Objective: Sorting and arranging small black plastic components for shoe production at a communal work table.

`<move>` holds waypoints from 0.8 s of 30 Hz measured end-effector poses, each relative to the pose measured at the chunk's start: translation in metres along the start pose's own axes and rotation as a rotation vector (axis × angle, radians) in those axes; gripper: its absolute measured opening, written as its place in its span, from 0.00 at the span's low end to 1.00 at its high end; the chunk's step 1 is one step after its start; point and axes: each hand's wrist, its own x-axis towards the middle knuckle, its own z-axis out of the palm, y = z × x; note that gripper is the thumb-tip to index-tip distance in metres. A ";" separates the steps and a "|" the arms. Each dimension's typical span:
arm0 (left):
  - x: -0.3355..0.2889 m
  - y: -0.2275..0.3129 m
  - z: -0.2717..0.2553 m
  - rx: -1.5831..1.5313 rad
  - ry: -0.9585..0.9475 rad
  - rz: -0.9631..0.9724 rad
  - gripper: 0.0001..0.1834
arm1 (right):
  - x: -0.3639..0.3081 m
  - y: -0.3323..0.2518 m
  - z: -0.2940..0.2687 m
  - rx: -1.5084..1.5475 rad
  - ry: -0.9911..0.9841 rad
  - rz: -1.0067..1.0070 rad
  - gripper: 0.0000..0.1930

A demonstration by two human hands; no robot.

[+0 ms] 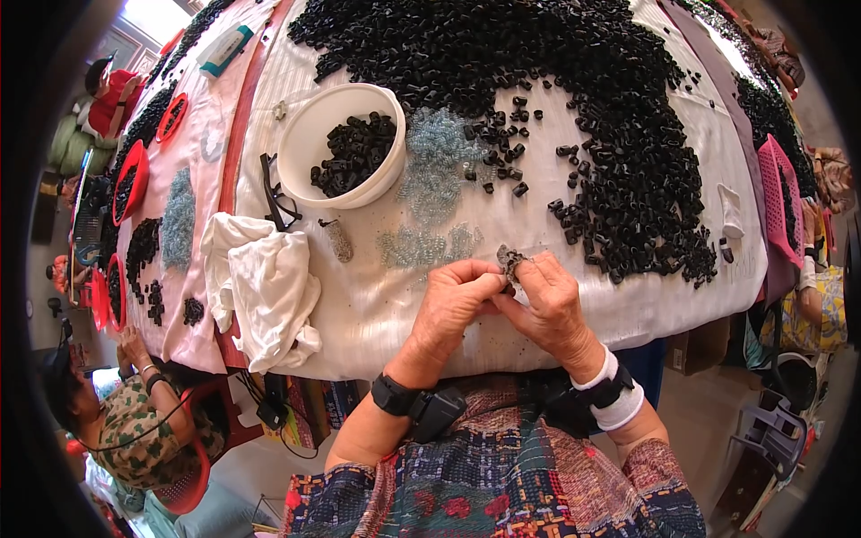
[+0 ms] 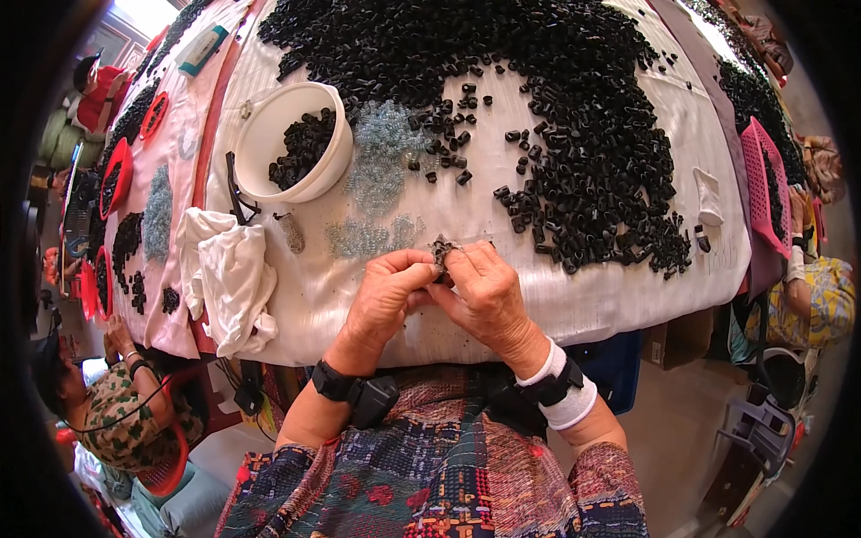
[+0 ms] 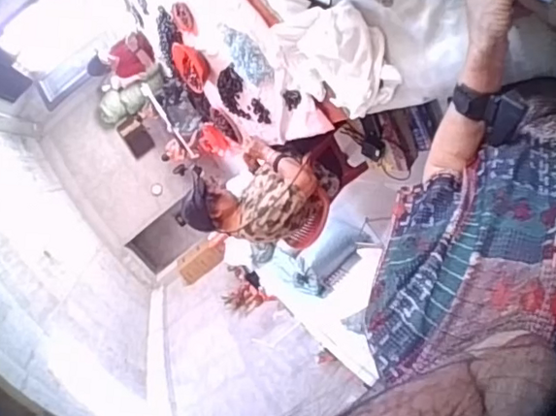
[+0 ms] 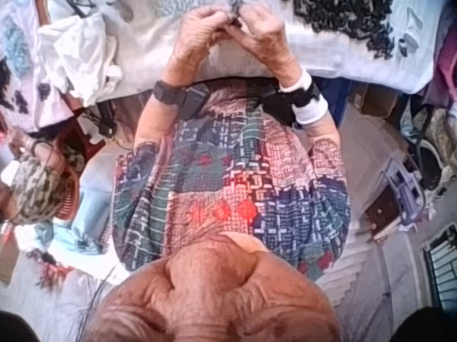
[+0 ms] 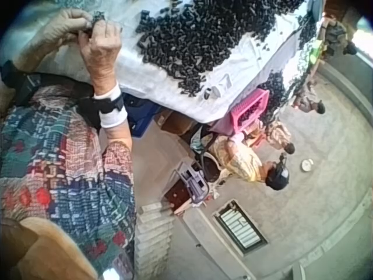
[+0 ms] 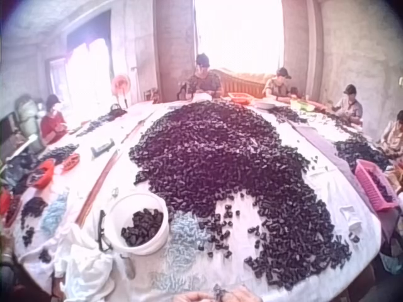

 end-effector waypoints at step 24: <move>0.002 -0.005 -0.011 0.026 -0.089 0.040 0.07 | -0.001 0.006 -0.002 0.112 -0.079 0.063 0.14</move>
